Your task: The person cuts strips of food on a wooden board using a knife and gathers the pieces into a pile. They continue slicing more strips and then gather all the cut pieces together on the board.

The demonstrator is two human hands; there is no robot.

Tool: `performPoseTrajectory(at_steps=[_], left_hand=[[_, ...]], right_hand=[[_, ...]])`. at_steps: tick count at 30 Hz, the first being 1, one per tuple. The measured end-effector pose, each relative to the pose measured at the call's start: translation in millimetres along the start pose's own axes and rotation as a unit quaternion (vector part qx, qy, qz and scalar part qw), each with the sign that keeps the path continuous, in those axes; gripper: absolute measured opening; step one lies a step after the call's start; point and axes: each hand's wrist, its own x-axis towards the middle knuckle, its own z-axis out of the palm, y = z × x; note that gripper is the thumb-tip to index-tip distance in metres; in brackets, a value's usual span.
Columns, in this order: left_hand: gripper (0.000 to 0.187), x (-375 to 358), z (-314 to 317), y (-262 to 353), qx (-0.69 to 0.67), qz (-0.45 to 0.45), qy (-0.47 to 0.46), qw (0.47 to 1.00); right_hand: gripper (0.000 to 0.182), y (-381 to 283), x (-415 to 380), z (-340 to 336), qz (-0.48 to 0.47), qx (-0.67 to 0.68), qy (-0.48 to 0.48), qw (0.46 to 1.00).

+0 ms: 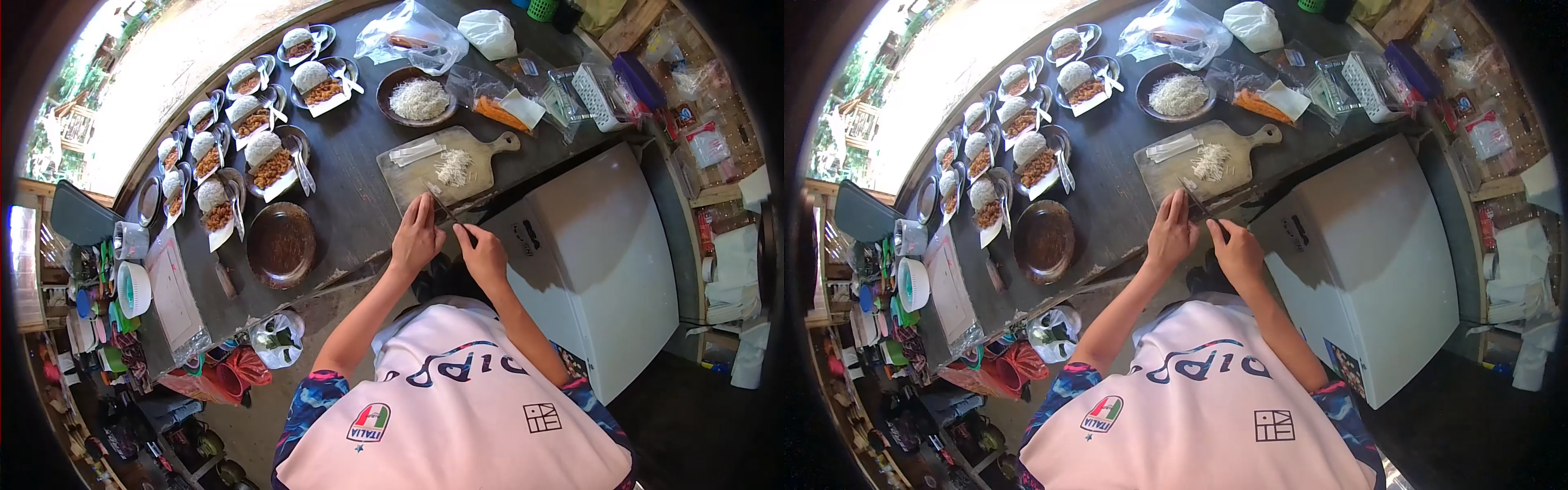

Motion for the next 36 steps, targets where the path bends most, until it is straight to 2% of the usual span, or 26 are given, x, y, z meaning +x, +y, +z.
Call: performPoseTrajectory(at_steps=[18, 25, 28, 34, 36], left_hand=[[0.064, 0, -1, 1, -0.016, 0.0, 0.011, 1.0], [0.064, 0, 1, -3, 0.023, 0.01, 0.013, 1.0], [0.063, -1, 2, -1, 0.025, 0.012, 0.015, 1.0], [0.063, 0, -2, -1, 0.007, 0.0, 0.013, 1.0], [0.062, 1, -2, 1, 0.004, -0.006, 0.008, 1.0]], right_hand=[[0.052, 3, 1, -1, 0.013, -0.002, -0.011, 1.0], [0.055, -10, -5, -5, 0.059, 0.013, -0.036, 0.998], [0.054, 0, 0, 2, 0.036, 0.005, -0.014, 0.999], [0.055, -2, -4, -7, 0.056, 0.023, -0.045, 0.997], [0.054, 4, 3, -1, 0.024, 0.015, -0.032, 0.999]])
